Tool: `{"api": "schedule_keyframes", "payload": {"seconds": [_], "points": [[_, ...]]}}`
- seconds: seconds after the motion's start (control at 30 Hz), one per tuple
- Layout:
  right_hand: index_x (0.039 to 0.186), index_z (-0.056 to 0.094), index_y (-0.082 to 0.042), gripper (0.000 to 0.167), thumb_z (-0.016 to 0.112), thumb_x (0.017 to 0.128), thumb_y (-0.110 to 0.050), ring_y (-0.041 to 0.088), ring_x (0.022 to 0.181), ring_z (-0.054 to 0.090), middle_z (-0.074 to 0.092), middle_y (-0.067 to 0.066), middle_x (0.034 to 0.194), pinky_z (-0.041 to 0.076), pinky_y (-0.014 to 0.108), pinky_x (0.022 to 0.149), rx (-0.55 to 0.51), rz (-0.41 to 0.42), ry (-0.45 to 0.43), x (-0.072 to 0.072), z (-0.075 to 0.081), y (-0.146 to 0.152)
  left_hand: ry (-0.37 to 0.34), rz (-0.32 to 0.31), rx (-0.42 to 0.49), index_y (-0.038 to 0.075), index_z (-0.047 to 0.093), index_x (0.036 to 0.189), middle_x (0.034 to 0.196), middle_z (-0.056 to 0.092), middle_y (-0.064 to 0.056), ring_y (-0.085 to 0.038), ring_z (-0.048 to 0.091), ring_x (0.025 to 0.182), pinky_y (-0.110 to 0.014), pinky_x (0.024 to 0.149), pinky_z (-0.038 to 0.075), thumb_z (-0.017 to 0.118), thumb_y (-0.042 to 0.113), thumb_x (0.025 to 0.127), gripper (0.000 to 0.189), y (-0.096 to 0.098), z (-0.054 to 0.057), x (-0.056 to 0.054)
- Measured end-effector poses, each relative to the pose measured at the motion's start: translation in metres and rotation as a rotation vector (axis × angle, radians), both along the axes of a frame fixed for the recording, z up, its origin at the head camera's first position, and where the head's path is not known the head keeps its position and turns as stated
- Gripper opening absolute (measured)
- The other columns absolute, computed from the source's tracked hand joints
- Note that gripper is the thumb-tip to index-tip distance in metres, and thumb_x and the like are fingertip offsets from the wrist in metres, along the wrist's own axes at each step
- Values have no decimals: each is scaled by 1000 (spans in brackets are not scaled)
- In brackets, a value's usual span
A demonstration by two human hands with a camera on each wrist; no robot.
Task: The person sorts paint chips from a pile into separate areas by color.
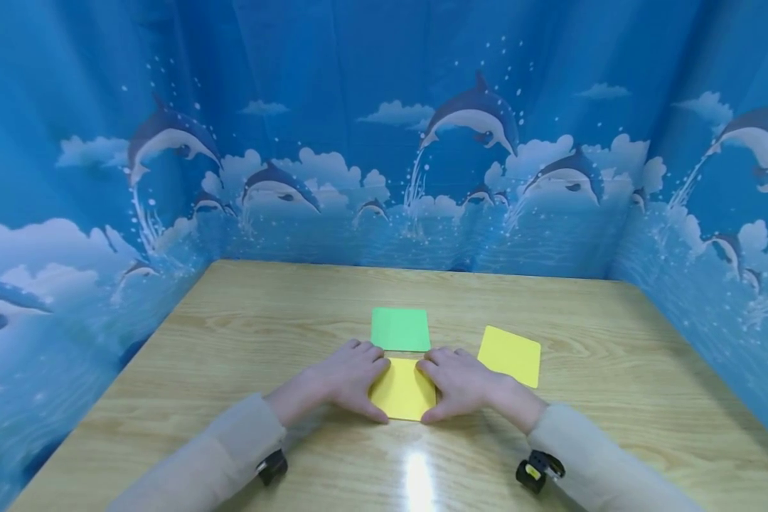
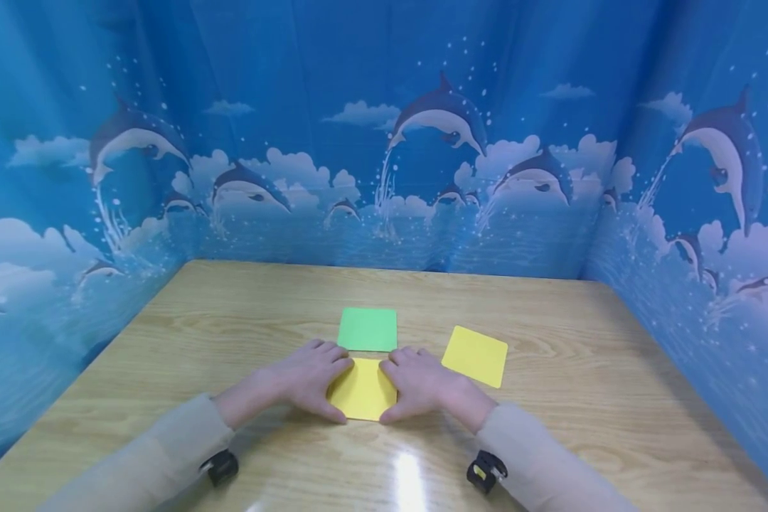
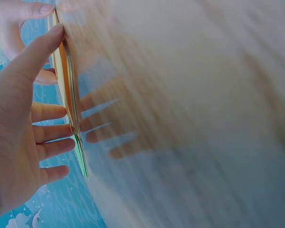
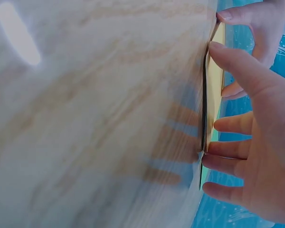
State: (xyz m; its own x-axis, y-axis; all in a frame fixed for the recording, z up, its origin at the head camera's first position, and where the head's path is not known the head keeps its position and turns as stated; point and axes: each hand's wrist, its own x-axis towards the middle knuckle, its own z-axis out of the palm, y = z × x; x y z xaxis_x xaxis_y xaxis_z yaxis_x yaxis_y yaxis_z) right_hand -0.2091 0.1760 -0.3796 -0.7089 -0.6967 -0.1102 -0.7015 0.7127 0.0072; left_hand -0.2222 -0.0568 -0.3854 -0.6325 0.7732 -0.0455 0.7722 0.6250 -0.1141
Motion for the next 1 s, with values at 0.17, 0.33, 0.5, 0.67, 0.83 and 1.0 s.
{"api": "schedule_keyframes", "payload": {"seconds": [0.17, 0.33, 0.5, 0.67, 0.83, 1.0], "points": [[130, 49, -4, 82, 63, 74, -62, 26, 116, 44, 47, 12, 127, 39, 45, 91, 17, -12, -14, 0, 2, -1, -4, -2, 3, 12, 53, 118, 110, 51, -1, -17, 46, 99, -36, 89, 38, 52, 77, 69, 82, -2, -2, -1], [129, 50, -4, 78, 63, 77, -60, 28, 119, 42, 46, 13, 129, 38, 47, 92, -24, -23, -47, 2, 2, 3, -12, -6, 7, 13, 52, 120, 111, 51, -2, -17, 46, 100, -36, 89, 38, 50, 80, 69, 84, -2, -2, -1], [129, 51, -4, 66, 63, 82, -49, 30, 120, 43, 48, 13, 129, 38, 48, 94, -90, -56, -48, 1, 2, 14, -2, -6, 28, 11, 53, 121, 117, 53, -4, -19, 47, 107, -38, 92, 38, 50, 79, 70, 85, 2, 2, -4], [128, 52, -2, 60, 64, 84, -40, 32, 118, 45, 50, 15, 126, 40, 48, 93, -103, -111, -8, -3, 4, 30, 39, -13, 23, 11, 53, 126, 121, 54, -4, -20, 47, 112, -38, 96, 37, 51, 74, 75, 81, 11, 8, -10], [124, 54, 0, 55, 66, 83, -34, 33, 115, 47, 52, 16, 123, 41, 51, 90, -114, -158, 37, -5, 7, 47, 59, -12, 16, 13, 58, 117, 113, 59, 0, -17, 51, 104, -35, 92, 39, 55, 64, 80, 62, 24, 13, -18], [120, 55, 2, 55, 70, 80, -33, 34, 110, 50, 55, 17, 118, 44, 52, 85, -129, -209, 108, -9, 10, 64, 66, -14, 32, 15, 60, 101, 95, 58, 5, -13, 51, 86, -31, 80, 41, 57, 60, 82, 50, 42, 18, -29]]}}
